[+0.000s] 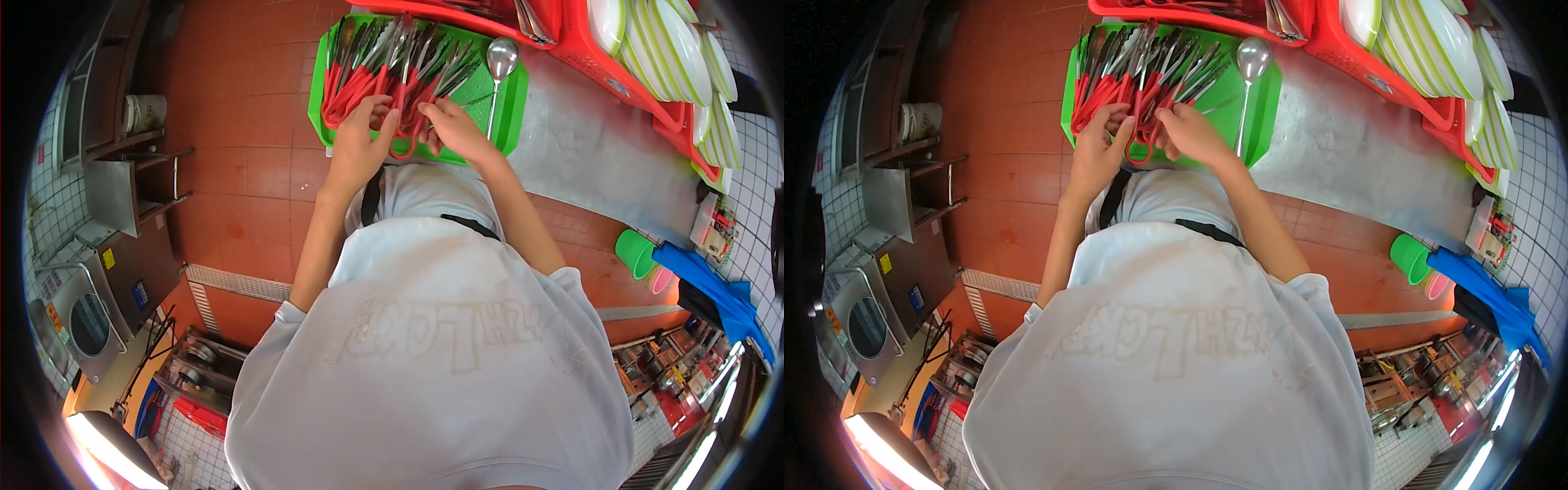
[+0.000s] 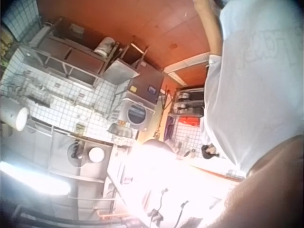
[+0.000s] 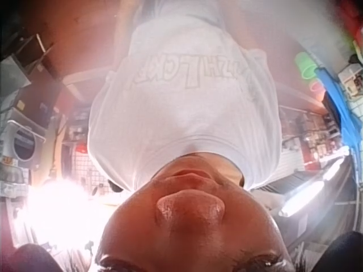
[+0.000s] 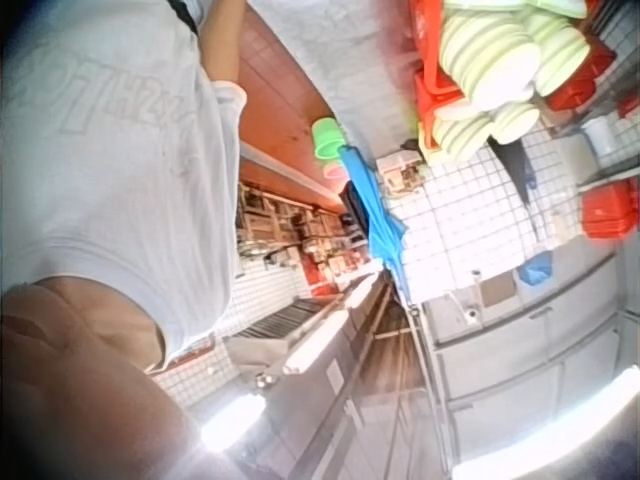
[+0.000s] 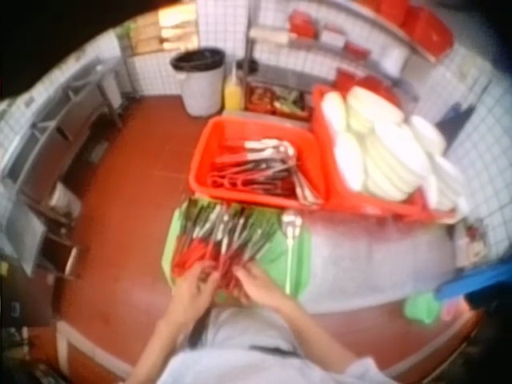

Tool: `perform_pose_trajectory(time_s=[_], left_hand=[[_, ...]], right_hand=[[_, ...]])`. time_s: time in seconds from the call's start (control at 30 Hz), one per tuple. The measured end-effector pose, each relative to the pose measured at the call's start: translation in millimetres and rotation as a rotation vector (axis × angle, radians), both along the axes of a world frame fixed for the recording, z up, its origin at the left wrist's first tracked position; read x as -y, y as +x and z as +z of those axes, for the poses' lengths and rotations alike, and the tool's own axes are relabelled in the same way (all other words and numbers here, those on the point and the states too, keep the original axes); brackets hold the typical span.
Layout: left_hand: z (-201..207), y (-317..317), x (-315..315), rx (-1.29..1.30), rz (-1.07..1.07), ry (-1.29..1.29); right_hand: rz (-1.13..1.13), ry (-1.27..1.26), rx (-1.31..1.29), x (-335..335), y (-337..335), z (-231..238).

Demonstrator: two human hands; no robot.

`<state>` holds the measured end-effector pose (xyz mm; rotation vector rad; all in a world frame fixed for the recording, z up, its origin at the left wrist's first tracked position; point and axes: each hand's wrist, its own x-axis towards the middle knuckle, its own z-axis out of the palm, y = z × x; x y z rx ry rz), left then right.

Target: Sorting and organizing kitchen tongs and spoons from a large red bin into a green plastic tray.

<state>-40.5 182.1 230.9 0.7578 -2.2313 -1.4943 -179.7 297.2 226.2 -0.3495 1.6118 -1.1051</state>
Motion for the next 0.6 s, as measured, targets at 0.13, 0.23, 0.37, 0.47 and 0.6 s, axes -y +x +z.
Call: perform_pose_trajectory(time_s=[0.13,0.23,0.37,0.47,0.6], left_hand=[[-2.9,-4.5,0.8,0.016,0.047,0.106],[-0.6,-7.1,1.9,0.07,0.052,0.072],[-3.7,-12.3,6.7,0.081,0.033,0.024],[-6.1,-14.5,11.0,0.055,0.036,-0.001],[-4.1,-16.9,11.7,0.064,0.065,0.024]], right_hand=[[-0.019,0.042,0.032,8.4,-2.7,-6.2],[-0.003,0.058,0.046,10.3,-8.4,-11.6],[-0.073,0.089,0.102,12.7,-13.2,-14.7],[-0.026,0.131,0.044,14.2,-17.9,-13.7],[0.159,0.293,-0.285,15.5,-22.0,-12.2]])
